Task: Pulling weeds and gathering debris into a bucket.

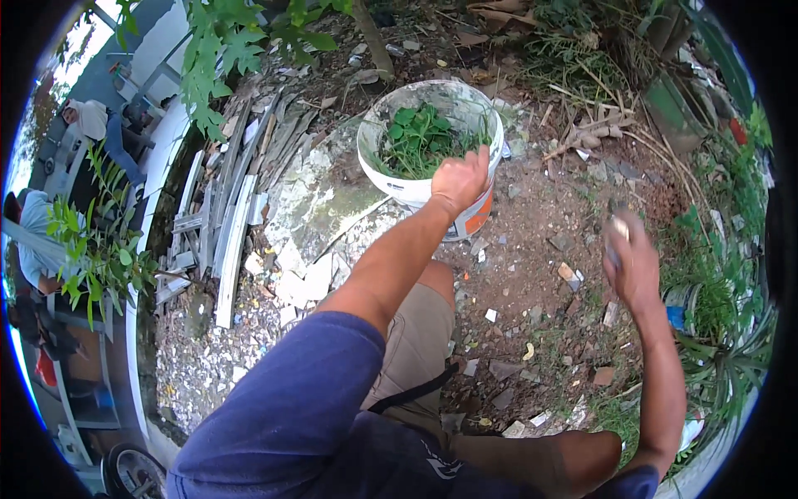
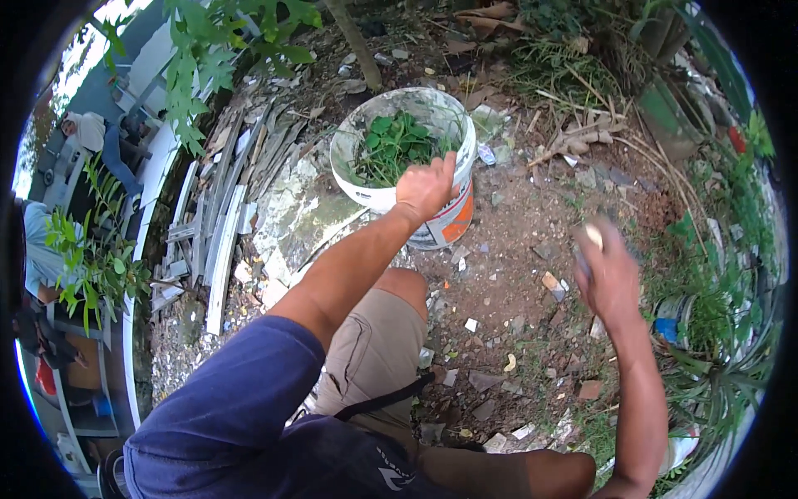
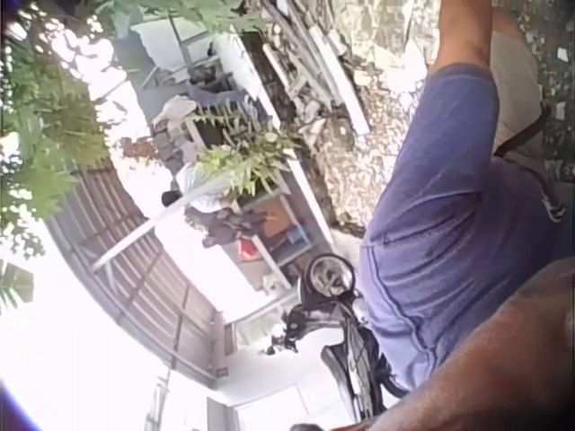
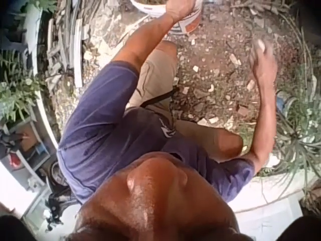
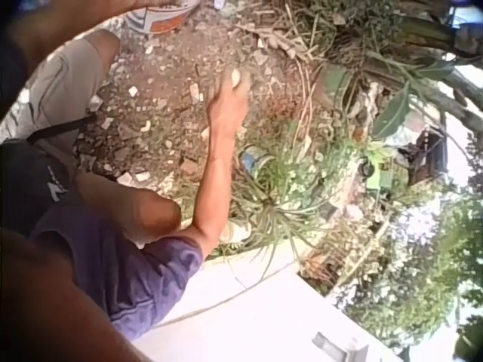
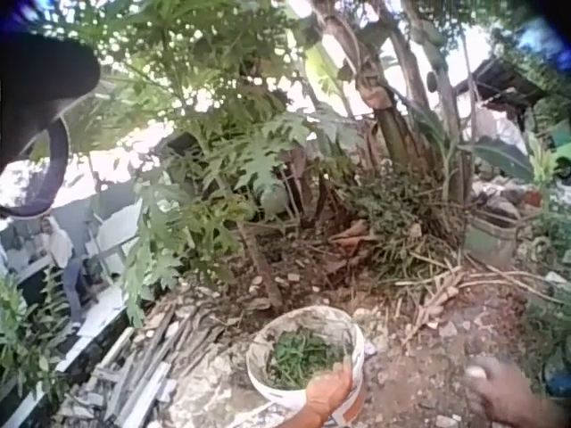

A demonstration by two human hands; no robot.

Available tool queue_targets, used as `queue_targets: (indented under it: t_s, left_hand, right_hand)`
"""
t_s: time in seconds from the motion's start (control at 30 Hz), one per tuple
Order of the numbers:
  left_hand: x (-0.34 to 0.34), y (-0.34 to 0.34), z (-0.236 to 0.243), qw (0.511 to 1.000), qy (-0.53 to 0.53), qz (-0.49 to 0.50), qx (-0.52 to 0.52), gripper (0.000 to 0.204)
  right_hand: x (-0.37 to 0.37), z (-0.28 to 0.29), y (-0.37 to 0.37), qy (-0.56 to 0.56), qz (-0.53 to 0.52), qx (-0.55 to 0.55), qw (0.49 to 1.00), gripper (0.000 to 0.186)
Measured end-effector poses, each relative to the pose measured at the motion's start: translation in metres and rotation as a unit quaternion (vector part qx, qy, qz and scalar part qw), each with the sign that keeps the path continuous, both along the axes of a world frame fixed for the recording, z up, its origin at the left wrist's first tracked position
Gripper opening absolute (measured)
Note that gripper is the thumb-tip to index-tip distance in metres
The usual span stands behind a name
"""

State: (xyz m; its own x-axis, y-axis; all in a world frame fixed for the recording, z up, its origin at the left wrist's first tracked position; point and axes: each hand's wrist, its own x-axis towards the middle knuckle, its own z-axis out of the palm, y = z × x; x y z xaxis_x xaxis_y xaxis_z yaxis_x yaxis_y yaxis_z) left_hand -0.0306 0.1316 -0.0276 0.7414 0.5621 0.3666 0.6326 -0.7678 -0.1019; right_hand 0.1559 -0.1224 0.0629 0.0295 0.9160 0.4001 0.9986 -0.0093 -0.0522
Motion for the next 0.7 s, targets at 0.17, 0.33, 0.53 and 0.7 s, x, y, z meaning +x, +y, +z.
queue_targets:
  t_s: [0.17,0.33,0.53,0.7]
  left_hand:
    - [-0.003,0.007,-0.012,1.000,-0.021,0.001,0.014,0.038]
    - [-0.002,0.010,-0.016,0.998,-0.057,-0.015,0.036,0.033]
    - [-0.002,0.004,-0.008,0.998,-0.036,-0.047,0.026,0.023]
    - [-0.001,-0.003,-0.011,0.998,-0.040,-0.037,0.017,0.033]
  right_hand:
    - [-0.062,0.102,0.128,0.012,0.113,0.291,0.950,0.038]
    - [-0.111,0.106,0.220,0.103,0.156,0.422,0.887,0.039]
    - [-0.100,0.031,0.228,0.088,0.044,0.109,0.989,0.039]
    - [-0.022,0.017,0.089,0.025,-0.021,0.038,0.999,0.030]
